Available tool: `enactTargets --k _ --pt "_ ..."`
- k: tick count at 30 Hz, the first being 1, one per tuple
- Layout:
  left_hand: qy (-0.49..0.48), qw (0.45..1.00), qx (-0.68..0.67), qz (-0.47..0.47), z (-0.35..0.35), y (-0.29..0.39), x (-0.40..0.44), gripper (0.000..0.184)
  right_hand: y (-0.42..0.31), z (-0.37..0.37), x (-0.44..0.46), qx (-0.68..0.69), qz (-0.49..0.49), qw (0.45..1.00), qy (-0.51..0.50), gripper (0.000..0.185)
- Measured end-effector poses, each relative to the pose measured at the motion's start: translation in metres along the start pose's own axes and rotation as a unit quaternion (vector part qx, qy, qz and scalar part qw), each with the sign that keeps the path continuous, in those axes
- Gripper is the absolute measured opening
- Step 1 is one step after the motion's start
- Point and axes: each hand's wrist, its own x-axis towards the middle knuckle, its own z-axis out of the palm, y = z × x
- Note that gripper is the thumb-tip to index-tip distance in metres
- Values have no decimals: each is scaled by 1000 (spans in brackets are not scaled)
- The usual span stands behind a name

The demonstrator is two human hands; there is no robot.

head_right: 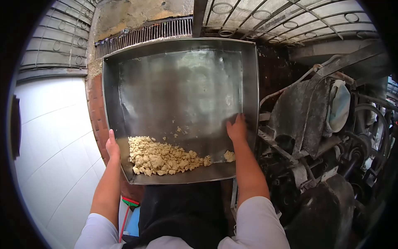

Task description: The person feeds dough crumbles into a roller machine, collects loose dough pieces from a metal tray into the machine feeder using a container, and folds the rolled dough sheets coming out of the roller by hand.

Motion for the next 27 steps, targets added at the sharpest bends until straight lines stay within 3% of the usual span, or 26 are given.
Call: enactTargets --k 2,4,6,9,12,15,17,19,21,24,27 --pt "-6 1000 -16 1 -3 -5 2 73 0 -5 -49 -86 -17 996 -31 74" --pt "-5 1000 -18 6 -4 1 -1 73 16 16 -93 -12 93 993 -68 79" --pt "-8 1000 -15 0 -2 1 -4 73 42 45 -128 -56 149 980 -116 62" --pt "-7 1000 -21 -9 -1 3 2 72 38 14 -131 -87 111 970 -199 45" --pt "-9 999 -42 -25 -4 -5 -4 72 58 19 -118 -59 148 981 -112 41" --pt "-11 997 -58 -41 -2 -3 1 70 44 35 -112 -122 173 963 -169 43" --pt "-26 994 -91 -59 -4 4 2 69 19 51 -125 -135 111 963 -205 44" --pt "-46 988 -122 -85 -6 20 -4 66 -9 84 -144 -17 142 971 -191 45" --pt "-40 991 -103 -73 -6 26 -4 66 -48 84 -147 74 93 959 -257 43" --pt "-41 994 -77 -59 -9 26 -1 65 -109 22 -105 -7 25 959 -281 37" --pt "-39 994 -82 -53 -7 27 -2 65 -117 19 -30 87 -91 992 -21 23"
